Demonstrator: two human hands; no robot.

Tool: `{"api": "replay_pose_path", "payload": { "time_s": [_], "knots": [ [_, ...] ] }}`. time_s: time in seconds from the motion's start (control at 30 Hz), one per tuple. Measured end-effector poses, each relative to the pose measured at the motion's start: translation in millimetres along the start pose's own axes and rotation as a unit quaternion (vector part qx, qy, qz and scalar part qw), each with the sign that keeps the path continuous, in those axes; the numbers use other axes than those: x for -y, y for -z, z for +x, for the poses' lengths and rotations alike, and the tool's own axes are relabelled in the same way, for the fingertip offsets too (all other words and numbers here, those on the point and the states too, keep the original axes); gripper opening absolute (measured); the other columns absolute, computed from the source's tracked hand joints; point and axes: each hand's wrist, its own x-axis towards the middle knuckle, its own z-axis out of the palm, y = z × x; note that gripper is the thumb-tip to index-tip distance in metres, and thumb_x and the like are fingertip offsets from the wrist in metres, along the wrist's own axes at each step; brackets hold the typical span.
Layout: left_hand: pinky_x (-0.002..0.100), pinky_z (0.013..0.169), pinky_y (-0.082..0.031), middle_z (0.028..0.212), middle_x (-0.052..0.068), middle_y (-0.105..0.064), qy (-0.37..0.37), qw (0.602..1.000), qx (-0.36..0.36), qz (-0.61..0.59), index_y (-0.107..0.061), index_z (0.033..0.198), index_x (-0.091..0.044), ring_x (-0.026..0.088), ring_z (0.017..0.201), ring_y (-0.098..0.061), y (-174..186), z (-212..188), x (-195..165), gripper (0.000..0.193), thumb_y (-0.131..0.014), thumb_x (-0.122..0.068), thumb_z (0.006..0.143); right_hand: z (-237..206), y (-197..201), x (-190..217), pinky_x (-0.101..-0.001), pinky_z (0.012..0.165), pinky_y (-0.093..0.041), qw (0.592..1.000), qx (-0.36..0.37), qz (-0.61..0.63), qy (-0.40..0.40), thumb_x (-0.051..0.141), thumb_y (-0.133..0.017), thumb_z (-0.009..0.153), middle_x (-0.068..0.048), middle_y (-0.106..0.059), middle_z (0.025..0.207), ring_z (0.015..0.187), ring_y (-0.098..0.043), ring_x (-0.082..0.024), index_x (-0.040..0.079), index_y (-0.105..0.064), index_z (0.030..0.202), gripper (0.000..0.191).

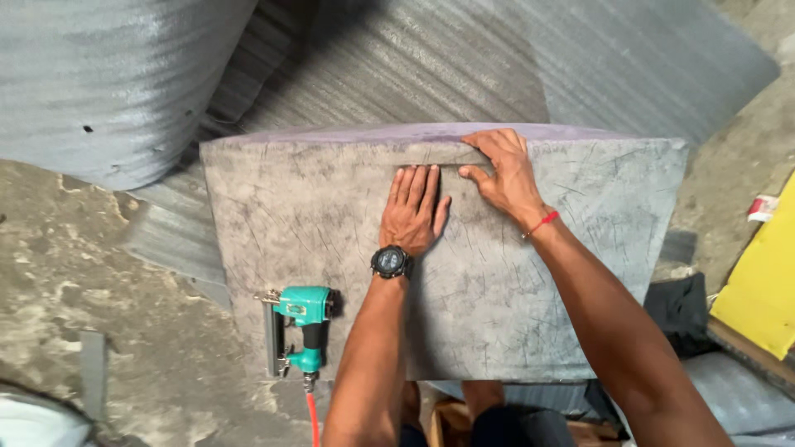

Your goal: The person attaches grey fabric and foam padding to a wooden furniture frame using a pneumatic stapler, pulling the material tight by hand and securing it around the edges.

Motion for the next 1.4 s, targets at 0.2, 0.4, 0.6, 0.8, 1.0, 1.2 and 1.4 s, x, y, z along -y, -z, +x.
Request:
{"api": "replay_pose_path", "payload": {
  "time_s": [0.2, 0.4, 0.6, 0.8, 1.0, 1.2, 1.4],
  "knots": [
    [0.049, 0.122, -0.038, 0.139, 0.019, -0.059, 0.022, 1.000, 0.018, 0.000, -0.058, 0.143, -0.002, 0.036, 0.133, -0.055, 7, 8, -1, 0.051, -0.069, -0.024, 0.098, 5, -3, -2, -0.0444, 0.106, -0.042, 1.000, 0.000, 0.002, -0.030, 0.022, -0.084, 0.083, -0.008, -0.069, 0.121, 0.119, -0.059, -0.030, 0.007, -0.068, 0.123, 0.045],
    [0.052, 0.122, -0.039, 0.142, 0.021, -0.056, 0.012, 1.000, 0.013, -0.012, -0.054, 0.147, -0.003, 0.042, 0.134, -0.052, 3, 2, -2, 0.053, -0.066, -0.021, 0.099, -86, -40, 25, -0.0600, 0.126, -0.018, 0.995, 0.027, -0.091, -0.023, 0.022, -0.070, 0.098, -0.025, -0.037, 0.162, 0.153, -0.029, -0.043, -0.001, -0.039, 0.157, 0.070],
    [0.052, 0.127, -0.036, 0.153, 0.018, -0.049, 0.012, 1.000, 0.013, -0.018, -0.049, 0.153, -0.008, 0.041, 0.143, -0.047, -20, -31, 7, 0.051, -0.066, -0.022, 0.107, -326, -71, 151, -0.0506, 0.118, -0.040, 0.973, 0.132, 0.099, -0.160, 0.007, -0.066, 0.087, -0.024, -0.051, 0.152, 0.148, -0.040, -0.036, 0.000, -0.064, 0.132, 0.046],
    [0.061, 0.127, -0.023, 0.159, 0.024, -0.036, -0.024, 0.994, 0.107, 0.009, -0.041, 0.154, -0.002, 0.047, 0.150, -0.032, -5, -68, -24, 0.060, -0.065, -0.030, 0.107, -425, -123, 207, -0.0416, 0.101, -0.052, 0.888, -0.090, 0.295, -0.341, 0.011, -0.057, 0.104, -0.015, -0.077, 0.110, 0.131, -0.062, -0.037, -0.003, -0.073, 0.103, 0.022],
    [0.068, 0.126, -0.012, 0.170, 0.020, -0.022, -0.322, 0.876, 0.359, -0.016, -0.033, 0.164, -0.018, 0.039, 0.159, -0.015, 35, -182, -98, 0.079, -0.066, -0.052, 0.100, -420, -177, 189, -0.0432, 0.101, -0.053, 0.346, -0.522, 0.496, -0.602, 0.025, -0.047, 0.110, -0.014, -0.069, 0.113, 0.116, -0.066, -0.034, 0.000, -0.066, 0.112, 0.032],
    [0.082, 0.115, -0.001, 0.168, 0.028, -0.003, -0.171, 0.859, 0.482, 0.043, -0.021, 0.164, -0.029, 0.050, 0.155, -0.003, 50, -202, -115, 0.098, -0.075, -0.054, 0.086, -350, -200, 137, -0.0454, 0.109, -0.044, 0.179, -0.507, 0.799, -0.271, 0.036, -0.040, 0.106, -0.014, -0.059, 0.131, 0.127, -0.056, -0.035, 0.003, -0.056, 0.129, 0.044],
    [0.088, 0.108, 0.003, 0.164, 0.036, 0.005, -0.166, 0.846, 0.501, 0.082, -0.013, 0.164, -0.023, 0.058, 0.151, 0.006, 46, -202, -144, 0.107, -0.077, -0.054, 0.083, -358, -188, 146, -0.0477, 0.116, -0.035, 0.153, -0.560, 0.791, -0.195, 0.047, -0.033, 0.103, -0.013, -0.049, 0.150, 0.139, -0.046, -0.036, 0.005, -0.046, 0.145, 0.061]
  ]
}}
